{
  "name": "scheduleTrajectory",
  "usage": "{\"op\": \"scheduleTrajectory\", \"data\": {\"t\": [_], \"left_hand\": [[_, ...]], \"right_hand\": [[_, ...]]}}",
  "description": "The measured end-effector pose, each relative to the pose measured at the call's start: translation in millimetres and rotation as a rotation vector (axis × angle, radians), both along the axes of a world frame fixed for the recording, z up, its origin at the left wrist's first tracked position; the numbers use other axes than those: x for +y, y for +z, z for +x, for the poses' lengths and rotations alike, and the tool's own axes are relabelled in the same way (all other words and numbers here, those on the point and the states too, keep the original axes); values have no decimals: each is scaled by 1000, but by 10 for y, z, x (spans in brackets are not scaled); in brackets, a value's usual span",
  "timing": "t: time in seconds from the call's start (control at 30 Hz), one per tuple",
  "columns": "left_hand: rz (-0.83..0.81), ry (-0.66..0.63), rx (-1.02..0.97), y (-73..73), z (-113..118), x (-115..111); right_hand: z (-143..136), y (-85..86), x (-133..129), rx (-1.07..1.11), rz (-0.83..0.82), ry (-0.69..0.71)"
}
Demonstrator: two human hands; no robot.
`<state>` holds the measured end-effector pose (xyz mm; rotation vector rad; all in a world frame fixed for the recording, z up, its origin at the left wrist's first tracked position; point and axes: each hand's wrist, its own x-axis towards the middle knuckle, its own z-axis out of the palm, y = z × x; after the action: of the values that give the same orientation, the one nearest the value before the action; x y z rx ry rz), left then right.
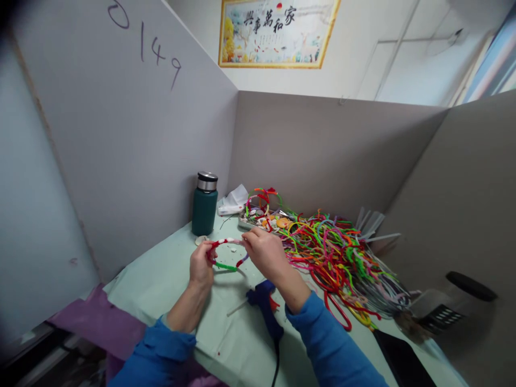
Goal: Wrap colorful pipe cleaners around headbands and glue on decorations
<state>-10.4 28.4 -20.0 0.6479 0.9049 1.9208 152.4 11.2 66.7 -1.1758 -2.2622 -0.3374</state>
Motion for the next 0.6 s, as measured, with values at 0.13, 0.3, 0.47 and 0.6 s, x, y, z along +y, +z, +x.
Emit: {"op": "scheduleTrajectory", "data": {"t": [0.13,0.3,0.47,0.6], "left_hand": [[1,-14,13,17,9,-21],[1,-17,31,23,12,-29],[4,-13,34,5,10,-13],[15,-12,8,4,12,-9]], "right_hand": [[-39,25,-14,-98,23,-43],[-55,16,-3,-147,25,-58],[-59,-11,-9,-134,50,-48],[-52,-32,-26,-130,72,-45]]}}
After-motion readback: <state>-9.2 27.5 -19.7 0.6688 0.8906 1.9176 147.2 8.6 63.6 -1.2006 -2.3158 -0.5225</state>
